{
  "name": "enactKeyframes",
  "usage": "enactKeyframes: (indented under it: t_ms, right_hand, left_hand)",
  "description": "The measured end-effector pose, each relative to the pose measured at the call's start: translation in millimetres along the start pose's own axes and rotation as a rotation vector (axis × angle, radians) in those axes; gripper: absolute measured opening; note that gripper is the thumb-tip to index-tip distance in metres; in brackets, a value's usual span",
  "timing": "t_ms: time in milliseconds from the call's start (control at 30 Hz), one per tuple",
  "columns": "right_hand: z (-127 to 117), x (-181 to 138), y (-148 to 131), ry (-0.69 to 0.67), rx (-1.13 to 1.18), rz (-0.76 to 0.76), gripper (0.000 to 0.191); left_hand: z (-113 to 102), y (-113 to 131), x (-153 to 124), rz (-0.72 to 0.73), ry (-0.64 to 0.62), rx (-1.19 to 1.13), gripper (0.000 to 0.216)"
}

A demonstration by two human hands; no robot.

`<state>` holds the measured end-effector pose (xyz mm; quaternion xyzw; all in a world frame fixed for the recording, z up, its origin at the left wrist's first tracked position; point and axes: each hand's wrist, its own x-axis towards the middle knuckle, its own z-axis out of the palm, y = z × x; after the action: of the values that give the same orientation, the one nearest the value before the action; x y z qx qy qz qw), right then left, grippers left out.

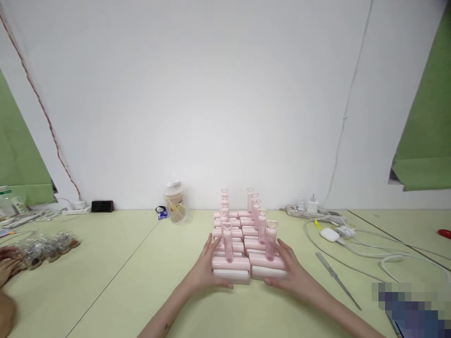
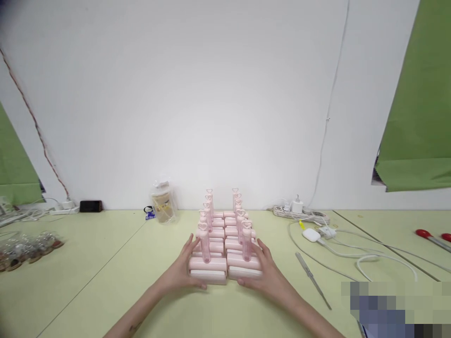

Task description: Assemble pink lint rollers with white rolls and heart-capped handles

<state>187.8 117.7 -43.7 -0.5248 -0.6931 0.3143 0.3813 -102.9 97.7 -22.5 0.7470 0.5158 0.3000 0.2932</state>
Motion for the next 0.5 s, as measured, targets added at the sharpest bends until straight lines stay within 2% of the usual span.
enactKeyframes:
  t_ms: [67, 133, 400, 500]
  right_hand:
    - [4, -1, -2, -0.059, -0.169, -0.065, 0.069]
    - [3, 4, -3, -0.073, -0.245, -0.087, 0.063]
    - [9, 19, 0, 0.015, -0.363, -0.083, 0.066]
    - [8, 19, -10, 0.083, -0.411, -0.074, 0.082]
  left_hand:
    - [7, -7, 8, 0.023, 0.032, -0.008, 0.097]
    - [10, -15, 19, 0.061, 0.038, -0.023, 0.088]
    - [8, -23, 40, 0.104, 0.051, 0.009, 0.071]
    - [10, -21, 39, 0.088, 0.107, 0.037, 0.084]
